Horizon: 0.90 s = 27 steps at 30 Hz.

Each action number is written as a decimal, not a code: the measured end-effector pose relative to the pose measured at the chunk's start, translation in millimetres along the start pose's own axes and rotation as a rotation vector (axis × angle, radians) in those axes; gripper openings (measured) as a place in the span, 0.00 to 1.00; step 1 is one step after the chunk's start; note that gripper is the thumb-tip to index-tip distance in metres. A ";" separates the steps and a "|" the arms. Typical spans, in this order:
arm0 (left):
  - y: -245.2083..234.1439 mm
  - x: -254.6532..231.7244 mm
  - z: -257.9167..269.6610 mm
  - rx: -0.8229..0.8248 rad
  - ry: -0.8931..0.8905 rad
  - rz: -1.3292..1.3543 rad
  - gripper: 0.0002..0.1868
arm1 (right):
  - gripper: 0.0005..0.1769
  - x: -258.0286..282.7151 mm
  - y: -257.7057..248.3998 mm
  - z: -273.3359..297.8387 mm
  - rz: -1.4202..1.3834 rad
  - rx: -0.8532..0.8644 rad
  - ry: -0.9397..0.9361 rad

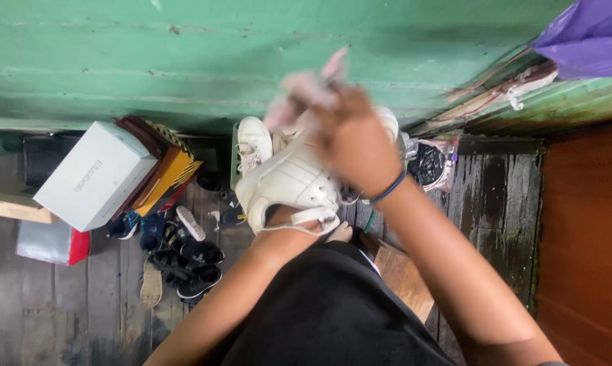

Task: Cleaning a white sneaker with a pink cloth while sitting on the floor

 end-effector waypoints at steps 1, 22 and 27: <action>5.4 7.8 8.4 0.003 -0.004 0.000 0.18 | 0.23 -0.2 -3.1 2.8 -0.004 0.002 0.003; -2.3 9.9 -13.5 -0.090 0.169 -0.063 0.13 | 0.28 -29.9 -4.2 22.8 -0.096 -0.020 0.254; 16.4 27.9 -13.5 0.021 0.064 -0.100 0.17 | 0.23 -41.3 18.2 41.4 -0.094 -0.223 0.463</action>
Point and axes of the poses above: each hand's wrist, its own z-axis away from the middle knuckle, its own y-axis out of the palm, x = y × z, the point moved 1 cm from there along -z, towards the middle knuckle, and after that the axes turned 2 degrees about y, right-handed, at the moved point
